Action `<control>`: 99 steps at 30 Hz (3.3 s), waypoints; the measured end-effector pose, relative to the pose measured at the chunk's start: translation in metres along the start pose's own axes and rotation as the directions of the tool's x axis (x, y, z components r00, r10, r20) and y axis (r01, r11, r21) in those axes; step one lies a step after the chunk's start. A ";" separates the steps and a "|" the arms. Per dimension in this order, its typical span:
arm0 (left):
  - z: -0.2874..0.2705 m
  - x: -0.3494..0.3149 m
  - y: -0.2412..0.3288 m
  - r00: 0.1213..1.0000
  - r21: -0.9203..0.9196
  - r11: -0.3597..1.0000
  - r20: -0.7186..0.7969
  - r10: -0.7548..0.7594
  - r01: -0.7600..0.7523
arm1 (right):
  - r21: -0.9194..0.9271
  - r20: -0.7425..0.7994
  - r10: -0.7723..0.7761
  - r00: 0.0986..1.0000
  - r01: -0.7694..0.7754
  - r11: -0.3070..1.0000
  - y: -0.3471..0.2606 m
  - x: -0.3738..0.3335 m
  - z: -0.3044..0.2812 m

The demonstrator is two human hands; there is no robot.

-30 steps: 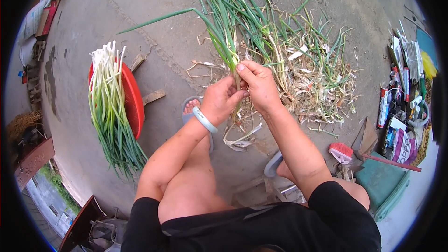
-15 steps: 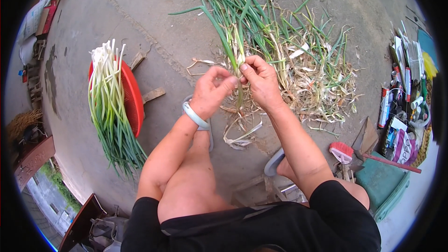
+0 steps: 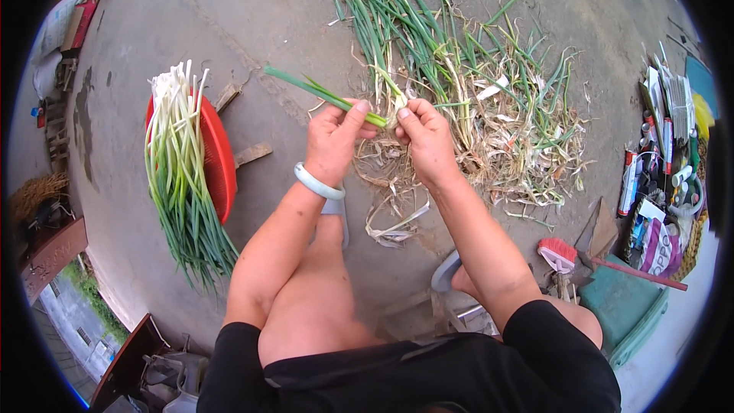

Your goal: The person picks up green onions from a pile on the ground and removes the outer layers and roots by hand before placing them into a red basin.

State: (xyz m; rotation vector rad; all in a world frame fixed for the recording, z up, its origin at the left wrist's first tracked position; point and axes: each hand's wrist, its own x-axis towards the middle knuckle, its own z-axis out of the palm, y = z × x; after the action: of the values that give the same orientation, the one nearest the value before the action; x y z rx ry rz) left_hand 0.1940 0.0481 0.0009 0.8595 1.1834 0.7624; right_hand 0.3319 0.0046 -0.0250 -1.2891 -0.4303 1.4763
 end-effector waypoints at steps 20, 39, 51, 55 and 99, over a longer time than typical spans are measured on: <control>-0.012 -0.002 0.008 0.988 -0.219 0.964 -0.074 0.139 -0.152 | 0.532 -0.401 0.116 0.909 0.128 0.837 -0.009 0.022 -0.137; -0.028 -0.008 0.040 0.975 -0.230 0.951 -0.124 0.182 -0.207 | 0.141 -0.801 0.027 0.598 0.146 0.979 -0.078 0.032 -0.334; -0.029 -0.007 0.036 0.992 -0.374 0.920 -0.002 0.129 -0.120 | -0.504 0.040 0.085 0.996 -0.053 0.862 -0.127 0.023 -0.182; -0.032 -0.007 0.035 0.993 -0.386 0.915 -0.009 0.121 -0.115 | -0.409 0.319 0.174 0.932 -0.030 0.912 -0.113 0.028 -0.138; -0.001 -0.006 0.021 0.922 -0.049 0.982 0.339 0.187 -0.181 | -0.206 0.202 0.260 0.944 -0.218 0.954 -0.043 -0.004 -0.089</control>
State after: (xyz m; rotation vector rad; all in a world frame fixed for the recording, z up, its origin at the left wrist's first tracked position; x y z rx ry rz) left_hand 0.1900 0.0530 0.0224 1.0535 0.7930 0.7367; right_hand 0.4289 -0.0154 -0.0197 -1.3570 -0.5852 1.8359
